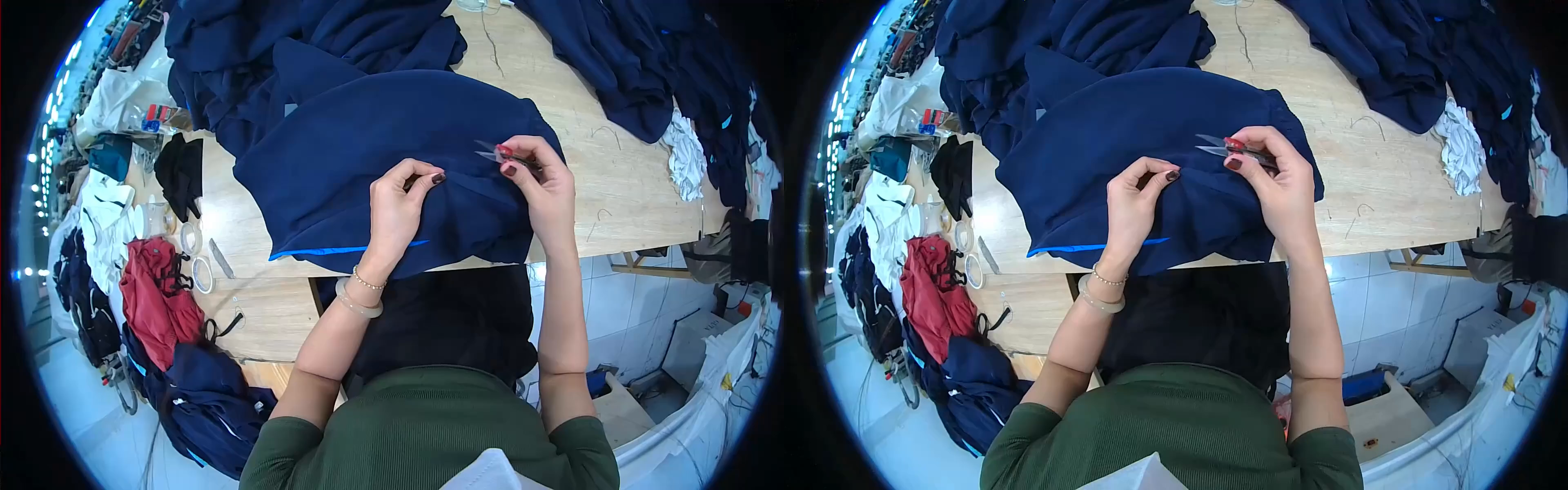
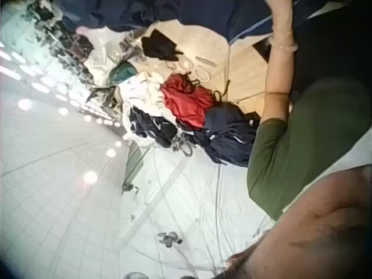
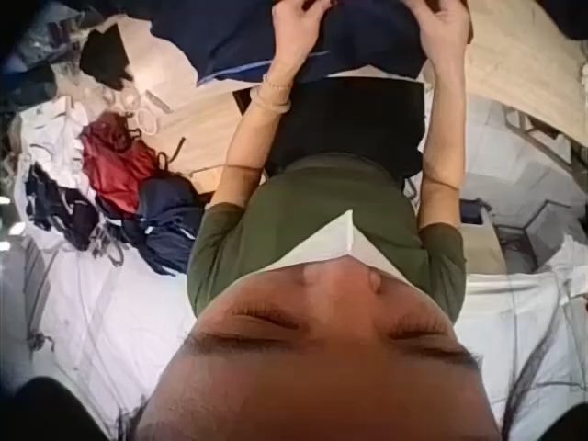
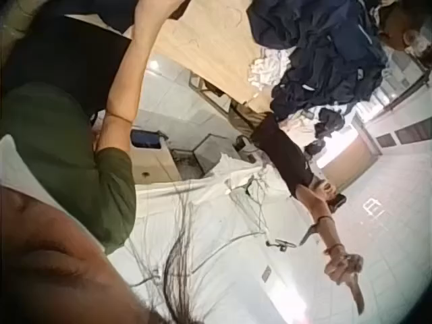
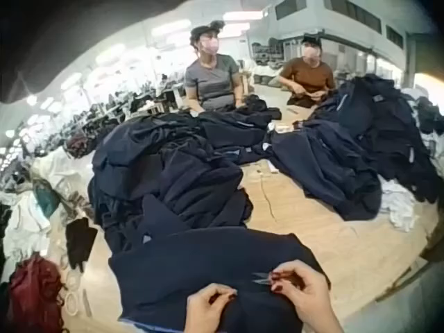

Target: The recorder is trimming excess threads from blue garments using thread nippers at a factory workbench.

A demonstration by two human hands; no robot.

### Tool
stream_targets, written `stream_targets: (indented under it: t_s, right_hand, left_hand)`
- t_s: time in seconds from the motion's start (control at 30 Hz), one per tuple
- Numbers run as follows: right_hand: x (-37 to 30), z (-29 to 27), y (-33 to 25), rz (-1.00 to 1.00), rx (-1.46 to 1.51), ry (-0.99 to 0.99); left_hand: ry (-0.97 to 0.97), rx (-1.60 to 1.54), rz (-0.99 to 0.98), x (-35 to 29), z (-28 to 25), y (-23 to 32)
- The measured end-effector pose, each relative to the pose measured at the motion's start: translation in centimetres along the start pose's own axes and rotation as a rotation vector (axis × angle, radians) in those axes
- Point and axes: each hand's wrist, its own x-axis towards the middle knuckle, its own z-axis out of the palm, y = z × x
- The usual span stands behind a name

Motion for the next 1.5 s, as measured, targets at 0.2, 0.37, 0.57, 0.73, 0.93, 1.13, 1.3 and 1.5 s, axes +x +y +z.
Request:
stream_targets:
  t_s: [0.2,0.37,0.57,0.73,0.93,1.13,1.3,1.5]
  right_hand:
    - [-0.2,0.2,0.9,0.026,-0.182,-0.016]
    - [-1.1,-0.6,2.1,-0.053,-0.379,-0.026]
    - [0.1,0.3,-1.0,-0.298,-0.727,-0.113]
    - [0.8,1.5,-2.6,-0.380,-0.856,-0.167]
    - [1.5,2.2,-3.4,-0.473,-0.986,-0.236]
    - [1.4,2.3,-4.0,-0.469,-1.077,-0.271]
    - [1.4,2.3,-4.1,-0.455,-1.088,-0.284]
    - [1.5,2.6,-3.9,-0.481,-1.065,-0.299]
  left_hand:
    - [0.031,-0.158,-0.103,0.2,-0.5,-0.3]
    - [0.013,-0.002,-0.048,-0.2,-0.3,0.3]
    - [0.025,0.002,0.075,0.1,-0.3,1.4]
    - [0.037,-0.034,0.043,0.4,-0.3,2.2]
    - [0.034,-0.024,0.081,0.3,-0.3,2.7]
    - [0.036,-0.015,0.101,0.2,-0.3,2.6]
    - [0.036,-0.014,0.114,0.2,-0.2,2.4]
    - [0.023,-0.028,0.062,0.2,-0.3,2.6]
